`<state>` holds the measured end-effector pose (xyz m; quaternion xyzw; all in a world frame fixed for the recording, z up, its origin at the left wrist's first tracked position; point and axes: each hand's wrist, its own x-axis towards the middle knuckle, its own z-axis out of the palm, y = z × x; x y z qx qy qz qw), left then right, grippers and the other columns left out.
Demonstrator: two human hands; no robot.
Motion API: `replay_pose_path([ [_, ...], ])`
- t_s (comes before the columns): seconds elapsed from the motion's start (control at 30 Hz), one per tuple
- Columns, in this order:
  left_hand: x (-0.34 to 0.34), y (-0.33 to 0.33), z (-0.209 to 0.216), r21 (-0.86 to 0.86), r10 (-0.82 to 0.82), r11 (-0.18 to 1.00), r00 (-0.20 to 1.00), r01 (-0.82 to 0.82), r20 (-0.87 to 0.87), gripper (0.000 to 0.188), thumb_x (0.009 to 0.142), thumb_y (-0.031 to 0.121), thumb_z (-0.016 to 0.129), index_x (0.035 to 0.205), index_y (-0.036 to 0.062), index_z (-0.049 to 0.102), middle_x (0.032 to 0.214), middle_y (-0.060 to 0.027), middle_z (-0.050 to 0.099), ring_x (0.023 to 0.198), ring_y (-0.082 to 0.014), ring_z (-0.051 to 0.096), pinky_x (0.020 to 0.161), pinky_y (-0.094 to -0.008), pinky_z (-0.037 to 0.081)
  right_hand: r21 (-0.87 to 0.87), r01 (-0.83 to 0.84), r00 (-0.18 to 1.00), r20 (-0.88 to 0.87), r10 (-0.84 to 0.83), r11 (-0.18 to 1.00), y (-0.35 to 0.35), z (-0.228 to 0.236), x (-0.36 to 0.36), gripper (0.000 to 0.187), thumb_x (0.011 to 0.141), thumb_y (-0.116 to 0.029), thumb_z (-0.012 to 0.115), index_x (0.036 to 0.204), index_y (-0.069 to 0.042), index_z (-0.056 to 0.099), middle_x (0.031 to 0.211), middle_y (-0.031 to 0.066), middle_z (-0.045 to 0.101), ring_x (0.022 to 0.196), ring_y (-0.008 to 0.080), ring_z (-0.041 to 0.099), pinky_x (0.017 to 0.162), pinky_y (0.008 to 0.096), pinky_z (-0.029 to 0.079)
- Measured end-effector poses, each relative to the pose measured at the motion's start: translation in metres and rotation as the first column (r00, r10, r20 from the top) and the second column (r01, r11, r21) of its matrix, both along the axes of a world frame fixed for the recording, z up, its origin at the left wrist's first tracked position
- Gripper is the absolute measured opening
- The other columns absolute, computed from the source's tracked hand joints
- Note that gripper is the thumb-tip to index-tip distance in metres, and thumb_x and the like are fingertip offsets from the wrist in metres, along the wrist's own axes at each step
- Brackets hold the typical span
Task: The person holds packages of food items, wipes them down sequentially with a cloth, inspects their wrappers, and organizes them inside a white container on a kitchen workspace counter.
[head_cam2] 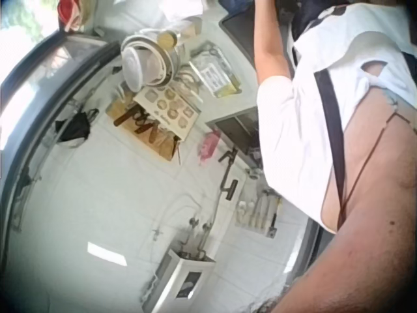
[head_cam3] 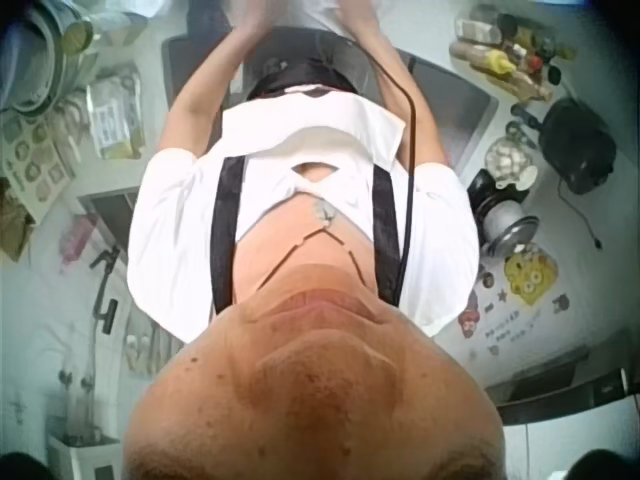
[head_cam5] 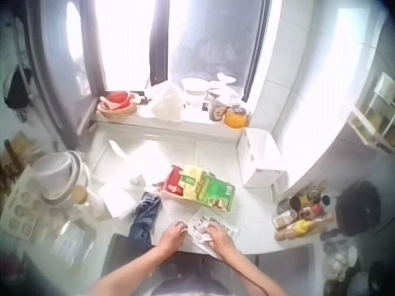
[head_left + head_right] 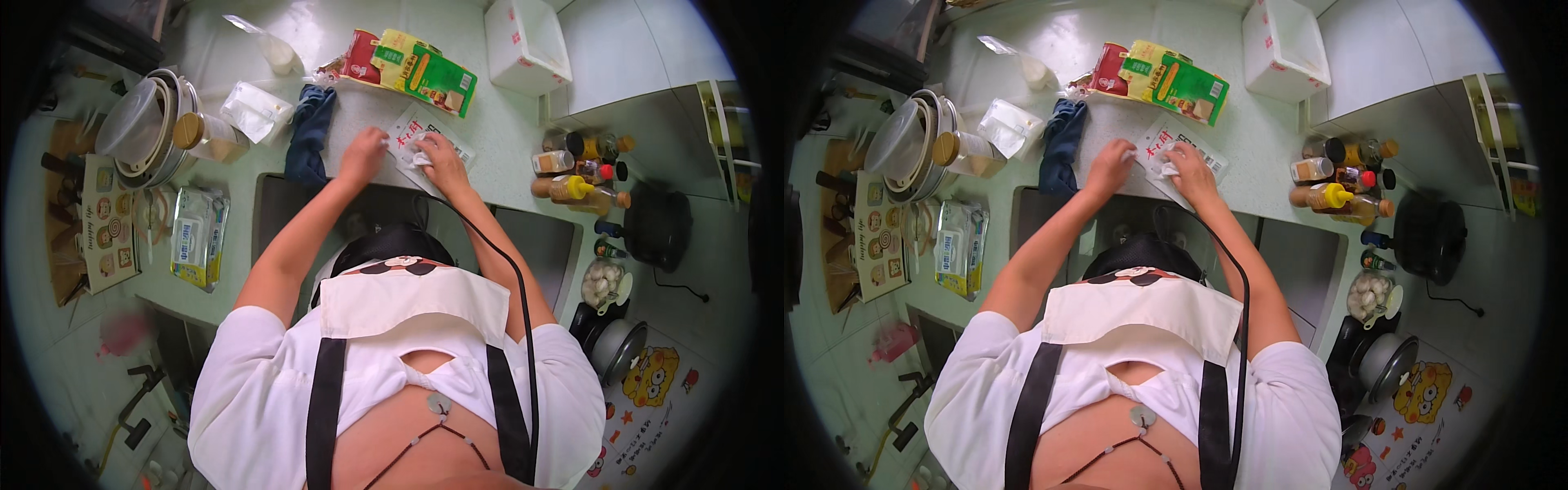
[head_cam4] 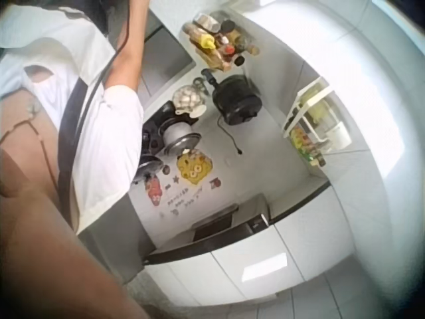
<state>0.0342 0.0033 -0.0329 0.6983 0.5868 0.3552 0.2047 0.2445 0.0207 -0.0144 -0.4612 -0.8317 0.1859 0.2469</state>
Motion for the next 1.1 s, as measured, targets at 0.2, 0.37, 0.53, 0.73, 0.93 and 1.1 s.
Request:
replay_pose_path([
  [0.2, 0.009, -0.034, -0.002, 0.073, -0.26, 0.952, 0.909, 0.299, -0.326, 0.041, 0.076, 0.017, 0.064, 0.116, 0.0101, 0.055, 0.125, -0.0113, 0.051, 0.12, -0.0276, 0.044, 0.101, -0.0416, 0.033, 0.104, 0.042, 0.986, 0.155, -0.058, 0.994, -0.014, 0.009, -0.002, 0.04, 0.066, -0.011, 0.068, 0.105, -0.017, 0.063, 0.113, 0.008, 0.054, 0.097, 0.028, 0.054, 0.082, 0.0392, 0.047],
  [0.37, 0.018, -0.04, 0.001, 0.04, -0.238, 0.958, 0.867, 0.283, -0.439, 0.046, 0.078, 0.024, 0.062, 0.119, 0.0058, 0.052, 0.13, -0.0115, 0.046, 0.127, -0.0258, 0.037, 0.105, -0.0453, 0.026, 0.032, 0.089, 0.978, 0.185, -0.094, 0.995, -0.001, 0.007, 0.013, 0.03, 0.065, -0.008, 0.067, 0.095, -0.017, 0.066, 0.1, 0.005, 0.059, 0.094, 0.0268, 0.055, 0.079, 0.0385, 0.047],
  [0.53, 0.033, -0.039, -0.002, -0.04, -0.293, 0.944, 0.774, 0.328, -0.561, 0.051, 0.082, 0.029, 0.058, 0.123, -0.0005, 0.049, 0.13, -0.0111, 0.045, 0.127, -0.0237, 0.035, 0.107, -0.0451, 0.024, 0.061, 0.077, 0.995, 0.053, -0.08, 0.995, 0.022, 0.0, -0.019, 0.028, 0.066, -0.004, 0.063, 0.093, -0.014, 0.065, 0.1, 0.0059, 0.059, 0.095, 0.0269, 0.055, 0.079, 0.0364, 0.048],
  [0.73, 0.021, -0.044, -0.003, -0.069, -0.332, 0.937, 0.807, 0.344, -0.488, 0.053, 0.082, 0.029, 0.057, 0.126, 0.0014, 0.047, 0.133, -0.0092, 0.044, 0.127, -0.0211, 0.036, 0.108, -0.045, 0.022, 0.008, -0.171, 0.985, -0.002, 0.171, 0.985, 0.043, -0.001, -0.048, 0.029, 0.068, -0.005, 0.064, 0.095, -0.014, 0.065, 0.098, 0.0047, 0.058, 0.094, 0.0253, 0.056, 0.079, 0.0354, 0.049],
  [0.93, 0.018, -0.04, 0.006, -0.068, -0.333, 0.936, 0.803, 0.346, -0.494, 0.05, 0.082, 0.028, 0.058, 0.124, 0.0032, 0.049, 0.134, -0.0073, 0.044, 0.128, -0.0187, 0.037, 0.108, -0.0455, 0.021, -0.047, 0.077, 0.992, 0.099, -0.072, 0.996, 0.026, -0.001, -0.007, 0.025, 0.068, -0.011, 0.068, 0.093, -0.015, 0.064, 0.097, 0.0034, 0.058, 0.091, 0.0249, 0.057, 0.075, 0.0359, 0.049],
  [1.1, 0.03, -0.033, 0.009, -0.079, -0.313, 0.947, 0.834, 0.312, -0.454, 0.048, 0.077, 0.028, 0.064, 0.117, 0.0037, 0.053, 0.127, -0.0075, 0.048, 0.127, -0.0211, 0.037, 0.109, -0.0457, 0.02, 0.036, 0.093, 0.994, 0.058, -0.095, 0.995, 0.012, 0.007, 0.018, 0.022, 0.07, -0.01, 0.066, 0.091, -0.016, 0.064, 0.093, 0.0044, 0.059, 0.089, 0.0261, 0.057, 0.074, 0.0376, 0.048],
])
